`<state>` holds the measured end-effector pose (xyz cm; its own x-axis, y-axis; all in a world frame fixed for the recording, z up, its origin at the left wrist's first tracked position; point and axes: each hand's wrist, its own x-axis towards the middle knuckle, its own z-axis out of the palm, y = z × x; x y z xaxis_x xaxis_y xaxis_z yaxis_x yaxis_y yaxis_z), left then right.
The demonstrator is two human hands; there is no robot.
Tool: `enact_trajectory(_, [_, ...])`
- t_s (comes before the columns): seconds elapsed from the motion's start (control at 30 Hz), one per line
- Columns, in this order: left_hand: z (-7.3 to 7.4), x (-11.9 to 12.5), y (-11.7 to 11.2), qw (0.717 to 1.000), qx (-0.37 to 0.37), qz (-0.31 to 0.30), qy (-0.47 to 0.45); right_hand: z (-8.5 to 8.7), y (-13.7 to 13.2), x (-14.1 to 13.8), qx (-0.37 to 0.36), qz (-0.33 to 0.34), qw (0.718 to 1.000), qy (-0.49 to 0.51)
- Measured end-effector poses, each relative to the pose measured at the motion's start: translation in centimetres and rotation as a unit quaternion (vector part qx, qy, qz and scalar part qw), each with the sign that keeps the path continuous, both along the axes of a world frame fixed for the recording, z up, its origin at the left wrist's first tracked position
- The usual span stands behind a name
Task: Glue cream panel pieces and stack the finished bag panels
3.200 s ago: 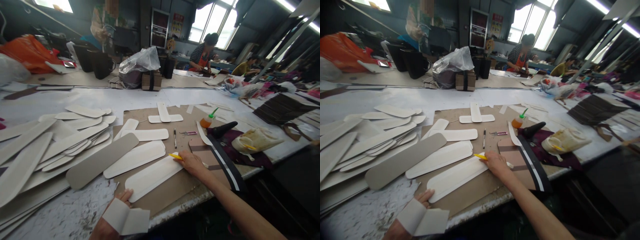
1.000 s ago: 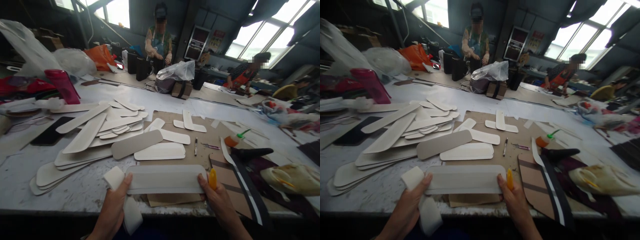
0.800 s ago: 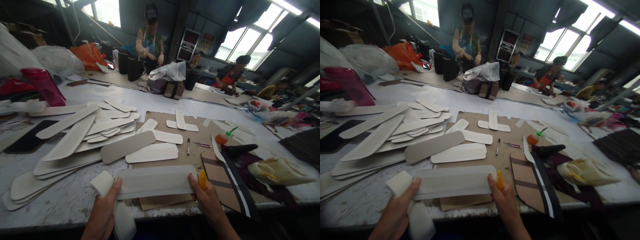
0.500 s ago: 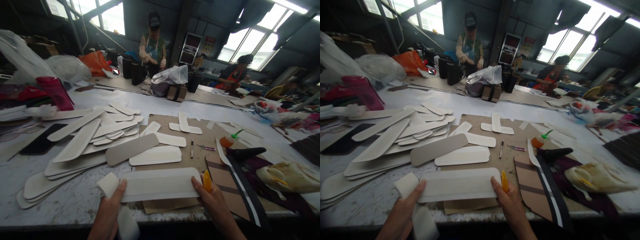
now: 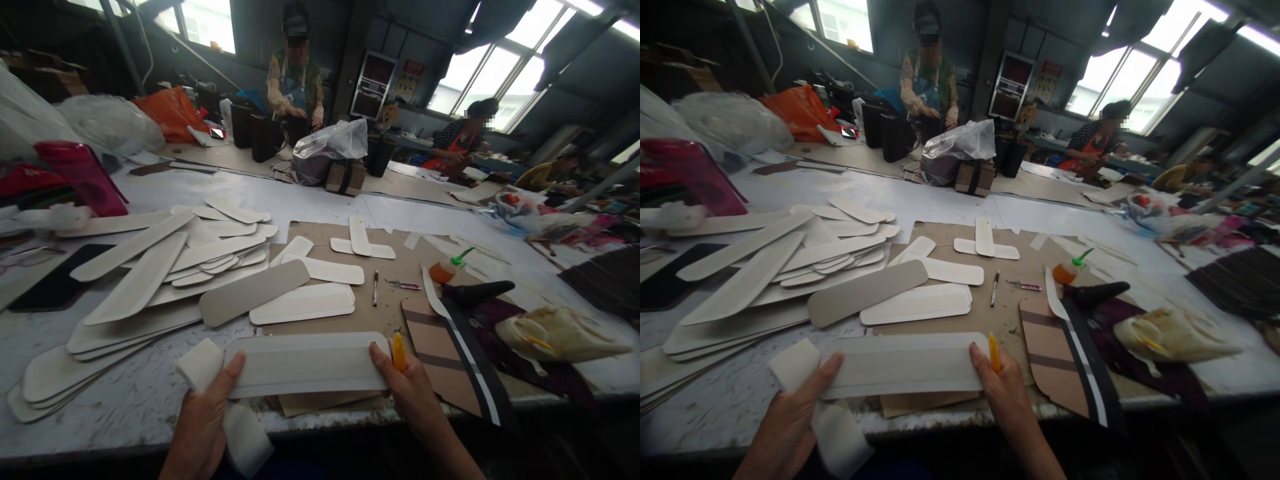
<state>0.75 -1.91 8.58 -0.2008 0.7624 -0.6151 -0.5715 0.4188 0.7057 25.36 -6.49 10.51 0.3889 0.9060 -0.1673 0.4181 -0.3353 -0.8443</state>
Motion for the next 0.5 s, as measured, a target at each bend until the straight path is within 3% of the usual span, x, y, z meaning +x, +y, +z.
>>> enact_trajectory(0.5, [-0.3,0.0,-0.2,1.0,0.018,-0.003,0.015,-1.2,-0.1,-0.5,0.059,-0.019,0.995,-0.072])
